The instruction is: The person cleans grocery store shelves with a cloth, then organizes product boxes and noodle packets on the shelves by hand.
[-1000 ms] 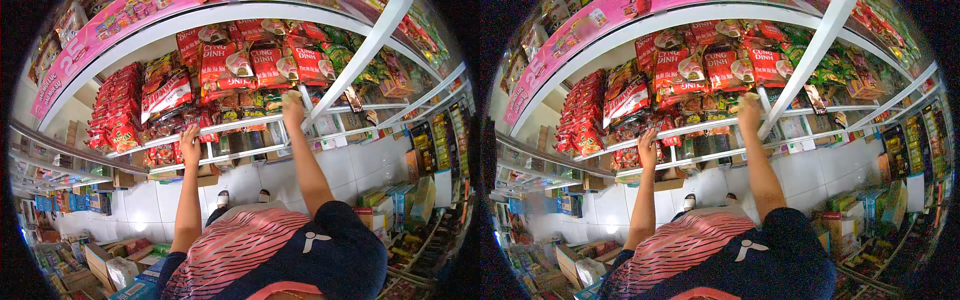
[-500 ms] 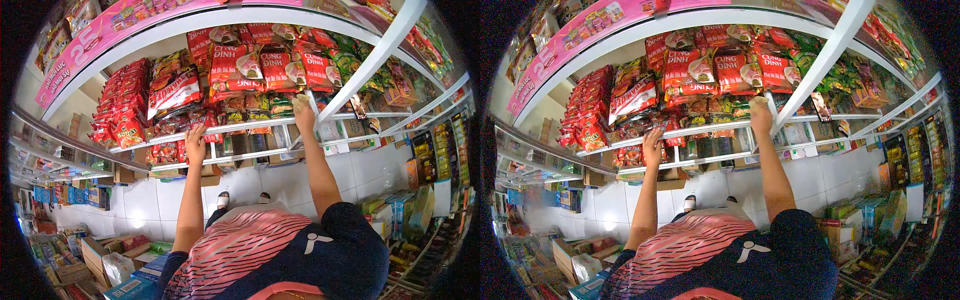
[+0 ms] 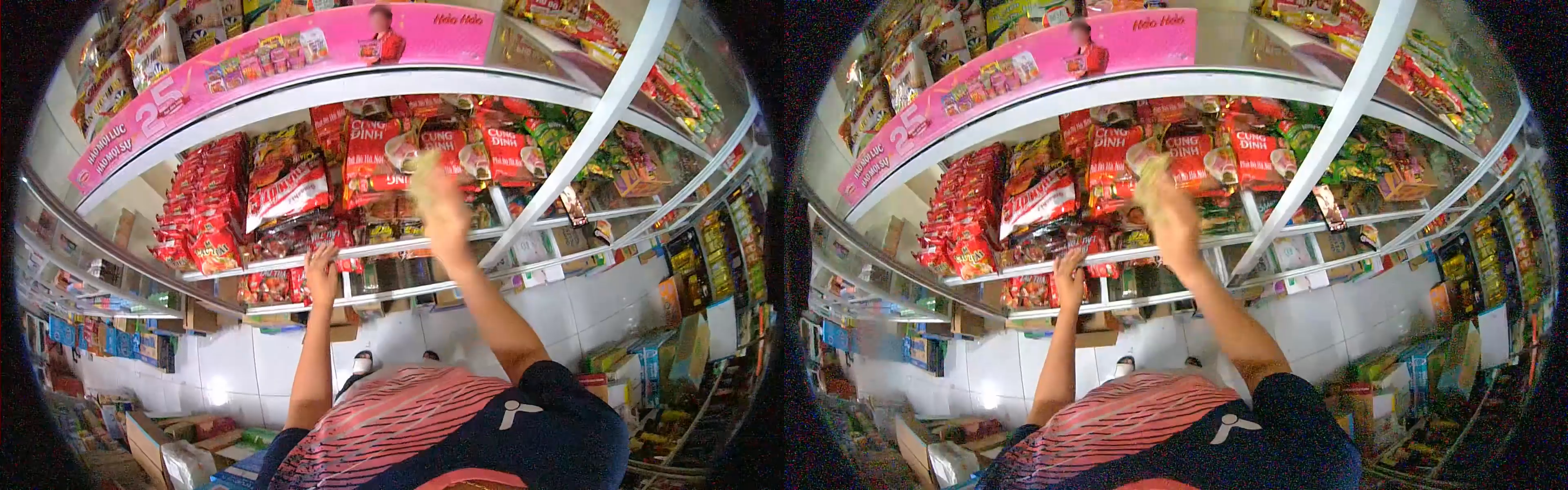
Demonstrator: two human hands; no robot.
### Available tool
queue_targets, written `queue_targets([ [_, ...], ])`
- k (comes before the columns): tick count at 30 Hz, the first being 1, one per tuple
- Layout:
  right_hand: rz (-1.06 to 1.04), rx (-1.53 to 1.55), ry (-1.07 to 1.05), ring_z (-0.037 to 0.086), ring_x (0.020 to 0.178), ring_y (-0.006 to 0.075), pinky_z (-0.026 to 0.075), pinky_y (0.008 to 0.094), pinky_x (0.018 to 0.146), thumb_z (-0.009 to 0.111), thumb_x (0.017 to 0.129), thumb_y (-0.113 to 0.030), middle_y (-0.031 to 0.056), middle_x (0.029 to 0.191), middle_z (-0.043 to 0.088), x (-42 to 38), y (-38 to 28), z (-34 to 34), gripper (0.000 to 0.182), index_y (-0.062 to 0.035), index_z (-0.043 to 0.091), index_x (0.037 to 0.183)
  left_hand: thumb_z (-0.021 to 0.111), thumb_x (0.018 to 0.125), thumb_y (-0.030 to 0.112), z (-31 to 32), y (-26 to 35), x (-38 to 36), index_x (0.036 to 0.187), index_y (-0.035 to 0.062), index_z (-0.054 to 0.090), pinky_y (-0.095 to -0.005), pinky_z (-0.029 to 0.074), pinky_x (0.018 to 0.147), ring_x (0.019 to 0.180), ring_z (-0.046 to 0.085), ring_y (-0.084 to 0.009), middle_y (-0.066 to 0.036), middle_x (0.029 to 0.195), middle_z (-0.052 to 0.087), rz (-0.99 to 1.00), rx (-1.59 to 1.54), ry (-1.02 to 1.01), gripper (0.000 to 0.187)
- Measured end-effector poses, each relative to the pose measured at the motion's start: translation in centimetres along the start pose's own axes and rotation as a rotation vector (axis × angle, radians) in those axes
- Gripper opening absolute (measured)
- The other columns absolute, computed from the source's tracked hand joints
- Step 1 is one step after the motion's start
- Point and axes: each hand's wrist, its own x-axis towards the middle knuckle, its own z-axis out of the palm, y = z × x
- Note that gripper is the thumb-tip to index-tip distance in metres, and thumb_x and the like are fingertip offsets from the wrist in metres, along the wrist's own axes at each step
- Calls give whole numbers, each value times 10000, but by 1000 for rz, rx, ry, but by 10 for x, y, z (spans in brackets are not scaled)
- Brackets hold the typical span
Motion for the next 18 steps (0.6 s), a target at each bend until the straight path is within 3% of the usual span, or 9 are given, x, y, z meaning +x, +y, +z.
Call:
queue_targets([
  [2,-307,-352,178,479,1076,297,378,374,912,581,723,23,172,1153,506,68,-57,-18,294,-7,560,1015,494,741,33,2,3,6,958,79,627,-397,296,963,1052,509,-239,-81,1040,598,10,44,31,258],
  [4,-539,-512,338,473,1079,313,382,382,905,594,713,4,170,1181,484,121,-100,-14,303,-8,566,1014,514,765,64,-9,18,28,934,54,627,-346,392,842,932,551,-250,-111,969,613,-388,-388,-66,204],
  [6,-669,-555,258,420,1125,349,343,429,933,595,732,-75,184,1233,432,155,-105,2,348,-19,543,1071,530,777,64,-36,59,61,911,43,625,-317,418,706,784,553,-244,-120,823,603,68,-240,80,166],
  [7,-681,-696,223,373,1159,365,301,452,954,585,751,-150,200,1265,387,160,-104,21,400,-31,507,1125,543,765,54,-55,86,76,905,45,622,-328,411,715,781,546,-247,-115,791,590,65,-290,77,161],
  [10,-656,-791,-14,216,1252,396,174,487,1006,476,834,-354,228,1355,238,149,-115,76,542,-42,372,1263,539,730,-10,-114,159,118,1005,37,572,-366,385,838,931,531,-282,-114,978,586,514,-227,272,281],
  [13,-602,-434,-246,163,1286,355,119,433,1039,318,896,-440,213,1380,194,140,-124,99,592,1,311,1290,545,746,88,-132,200,148,1190,15,419,-417,306,949,1105,432,-329,-172,1208,455,694,-392,394,467],
  [14,-605,-432,-247,163,1286,355,119,433,1039,318,896,-440,213,1380,194,142,-124,96,592,1,311,1290,532,758,114,-131,211,164,1206,19,401,-422,287,961,1128,407,-332,-177,1235,425,765,-366,397,476],
  [17,-278,428,-366,203,1289,222,147,342,1045,325,916,-354,153,1368,262,146,-124,70,543,31,276,1295,534,788,259,-127,244,189,1194,41,421,-423,251,988,1157,361,-335,-172,1235,398,817,-105,443,475],
  [18,-179,483,-322,252,1262,279,169,381,1045,373,886,-368,195,1352,265,143,-128,53,607,46,223,1304,534,803,310,-126,251,191,1177,48,437,-414,256,988,1154,363,-324,-158,1214,407,788,74,472,466],
])
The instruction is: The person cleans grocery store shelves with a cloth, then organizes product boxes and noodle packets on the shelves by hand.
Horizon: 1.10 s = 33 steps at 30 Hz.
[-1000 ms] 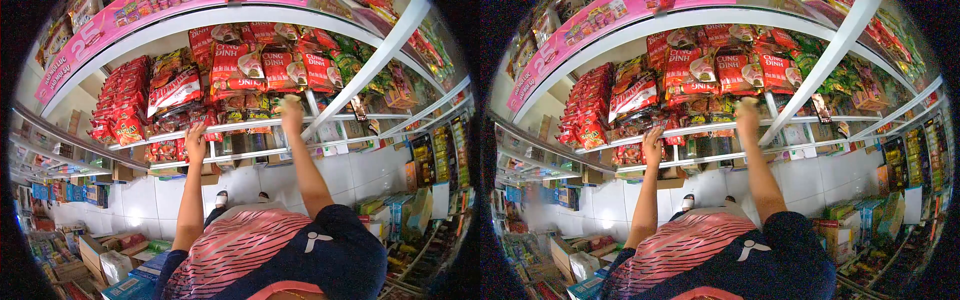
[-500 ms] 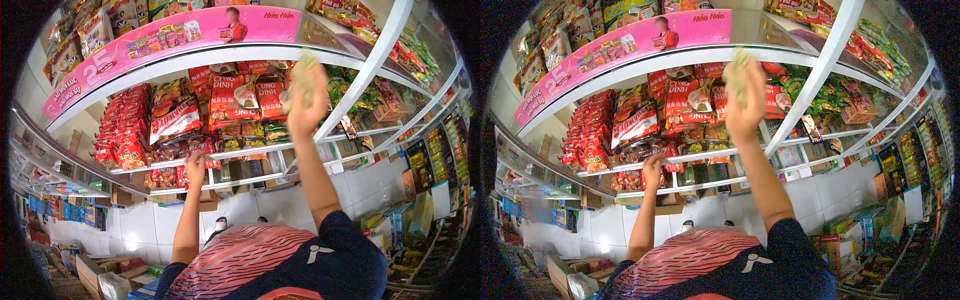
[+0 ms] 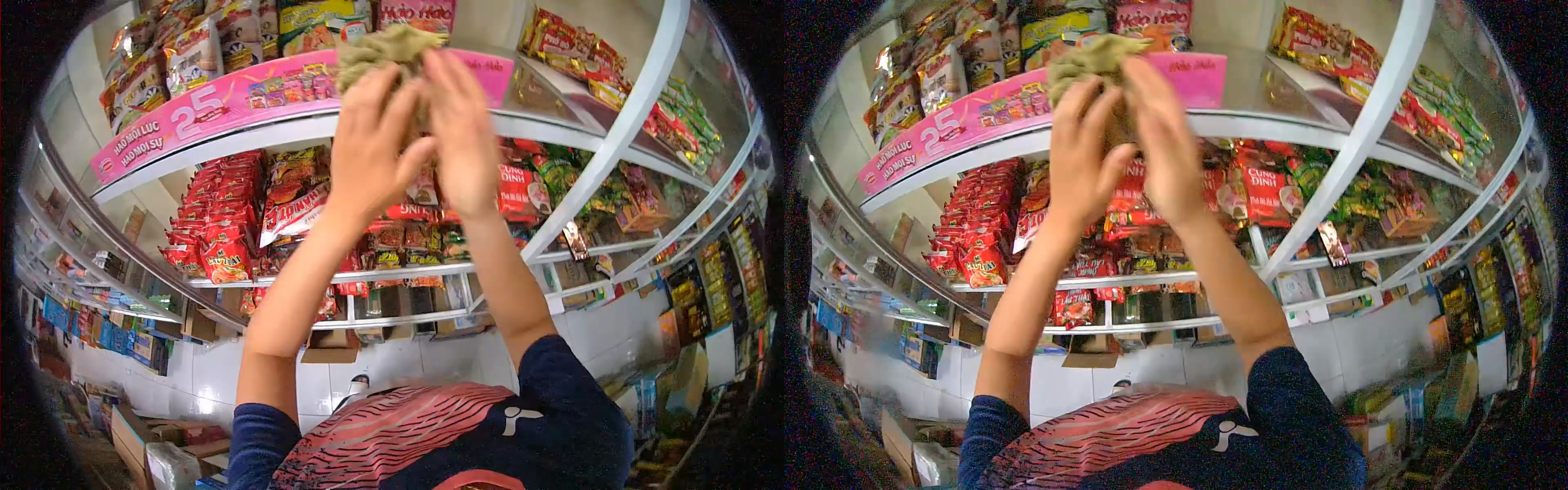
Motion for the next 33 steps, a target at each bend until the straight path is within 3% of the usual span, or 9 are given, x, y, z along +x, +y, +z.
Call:
queue_targets([
  [5,390,20,-255,560,775,338,438,467,719,525,785,-378,211,776,589,-86,-73,-132,429,49,563,785,612,744,236,-16,-32,7,947,71,537,-414,338,878,994,445,-286,-104,1017,481,-67,387,141,272],
  [8,821,-46,-309,592,764,306,461,434,731,539,773,-414,165,762,606,-152,-103,-229,458,40,587,811,602,751,224,-70,-89,-18,921,47,549,-411,341,850,964,449,-300,-124,993,496,-294,530,260,252],
  [13,707,-1084,607,596,779,287,458,388,725,531,792,-298,167,841,613,-221,-66,-354,318,6,562,880,636,722,239,-135,-161,-39,838,15,570,-395,318,863,975,432,-316,-151,957,520,-449,548,616,260],
  [18,943,-2351,459,541,936,343,399,453,802,496,787,-287,185,1078,544,-275,35,-441,380,-41,514,1076,657,694,243,-101,-104,-8,739,10,562,-393,321,867,987,437,-295,-125,946,519,-355,360,359,257],
  [20,1197,-1911,278,498,1006,355,379,452,848,494,786,-278,181,1159,495,-243,29,-389,433,-74,469,1167,660,687,220,-83,-81,-3,730,27,559,-393,349,846,955,460,-287,-112,921,524,-167,320,197,223],
  [24,626,-1762,260,510,951,372,381,471,806,517,748,-194,187,901,590,-259,61,-412,244,-7,597,883,640,678,135,-103,-100,-4,845,56,549,-385,392,803,905,491,-286,-106,890,530,-79,437,221,206],
  [28,240,-1934,203,487,866,392,370,461,762,523,730,-125,192,917,564,-274,62,-416,255,3,564,946,592,716,142,-172,-176,-33,938,29,582,-389,355,820,910,497,-286,-141,912,562,-374,555,520,249],
  [31,713,-1558,277,466,884,391,365,446,783,516,749,-142,216,953,526,-276,55,-410,268,11,535,968,579,751,151,-189,-203,-51,933,15,587,-378,349,840,926,493,-287,-147,945,558,-445,567,568,228],
  [33,473,-1664,256,472,925,364,366,405,827,499,781,-164,222,939,514,-294,59,-381,268,28,505,969,596,750,179,-175,-190,-43,872,35,611,-379,341,832,915,487,-279,-132,921,560,-410,449,597,189],
])
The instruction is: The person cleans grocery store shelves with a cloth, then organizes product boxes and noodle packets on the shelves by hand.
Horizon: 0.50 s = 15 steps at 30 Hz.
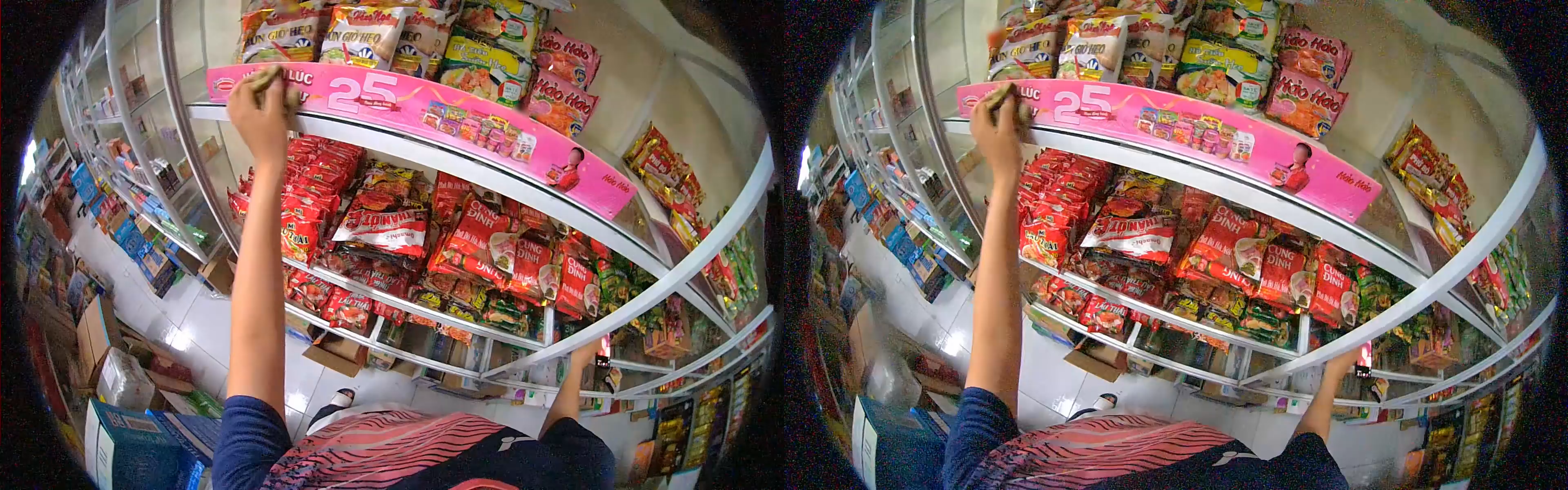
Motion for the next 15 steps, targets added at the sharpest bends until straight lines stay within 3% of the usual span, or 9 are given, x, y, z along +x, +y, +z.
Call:
queue_targets([
  [1,-114,-57,165,483,920,355,371,389,834,494,792,-168,217,914,524,-20,13,23,276,37,497,977,614,746,215,9,12,-8,829,50,625,-382,328,844,937,474,-261,-115,924,558,12,-35,-46,185],
  [2,199,94,-74,494,916,340,376,380,834,485,805,-166,205,961,531,-35,9,30,313,57,478,1026,628,736,249,13,41,-15,779,52,630,-387,320,853,953,461,-251,-96,918,554,39,-77,-155,202],
  [3,462,648,-41,485,961,342,365,374,859,473,813,-149,219,1070,504,-55,-2,34,357,62,456,1100,645,723,241,19,69,-27,754,47,631,-377,341,834,931,473,-246,-81,899,553,118,-126,-209,197],
  [5,204,221,-65,449,1064,339,333,359,919,498,789,-86,226,1183,450,-83,-41,5,414,55,420,1170,669,688,174,32,108,-40,692,39,583,-369,397,766,866,502,-262,-89,843,541,431,-191,-309,160],
  [7,144,166,-72,421,1108,337,309,354,947,518,766,-56,227,1208,433,-107,-59,-5,451,51,406,1189,658,671,140,41,117,-40,669,35,546,-372,404,748,840,513,-272,-89,804,541,505,-193,-258,154],
  [11,179,212,-284,328,1212,326,230,346,1018,565,726,-10,223,1289,358,-115,-77,-31,537,44,375,1225,604,668,92,23,61,-7,742,13,519,-369,394,672,743,518,-280,-118,778,543,249,-102,-242,138],
  [13,363,449,-389,289,1236,310,202,352,1030,572,740,-43,220,1322,309,-114,-94,-33,552,45,352,1238,628,723,199,17,-14,7,881,-1,565,-342,407,721,745,517,-273,-119,789,547,105,27,13,262],
  [14,373,467,-309,258,1250,303,167,351,1041,584,744,-70,222,1325,299,-125,-88,-15,597,55,308,1258,647,727,275,9,-84,20,963,-11,558,-333,398,775,809,508,-272,-143,884,543,62,195,-2,381],
  [15,428,396,-356,237,1256,310,151,354,1045,597,736,-98,242,1319,289,-129,-91,-6,659,78,256,1270,668,703,333,-4,-73,31,989,-31,538,-386,364,827,926,458,-306,-171,990,506,-73,139,-88,481],
])
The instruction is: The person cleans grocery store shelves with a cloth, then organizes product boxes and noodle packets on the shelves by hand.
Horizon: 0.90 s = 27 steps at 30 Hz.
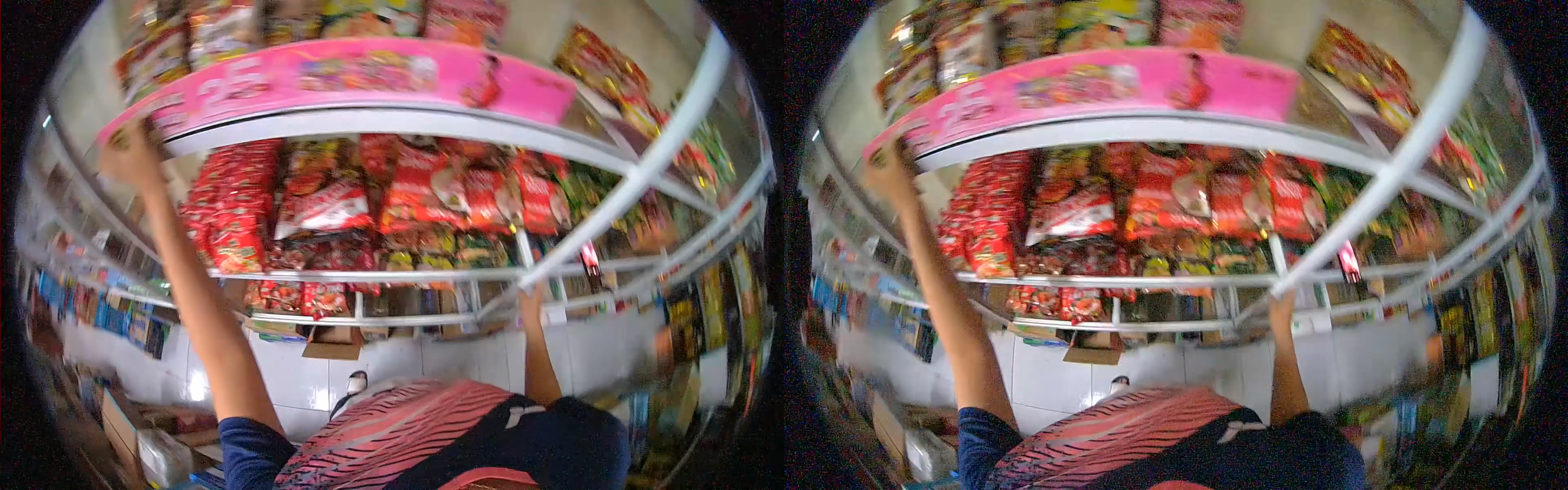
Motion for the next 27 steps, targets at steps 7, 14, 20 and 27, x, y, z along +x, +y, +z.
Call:
queue_targets([
  [7,-135,64,-269,483,1064,267,361,335,916,577,769,-139,158,1102,533,-40,-156,1,334,14,533,1063,639,752,298,43,108,-31,1010,-12,555,-405,397,784,921,515,-287,-193,1038,527,215,-198,-250,413],
  [14,-1135,111,385,493,988,309,344,406,893,562,738,-80,134,1078,530,-11,-354,-49,217,-54,583,952,633,731,185,46,262,-119,1012,95,544,-373,344,892,1035,456,-268,-77,1074,513,745,-319,-316,308],
  [20,-1074,-124,608,316,1207,317,269,428,969,483,831,-245,140,1329,317,56,-423,-27,493,-112,346,1286,633,735,130,39,165,-68,1016,32,570,-363,350,890,1023,475,-280,-140,1053,545,645,-296,-271,305],
  [27,-1181,-109,914,508,918,296,371,363,754,517,741,-242,213,1264,383,68,-414,-9,448,-141,481,1176,558,804,222,5,-78,44,979,-115,560,-333,484,646,776,589,-248,-219,910,599,-130,-115,-199,379],
])
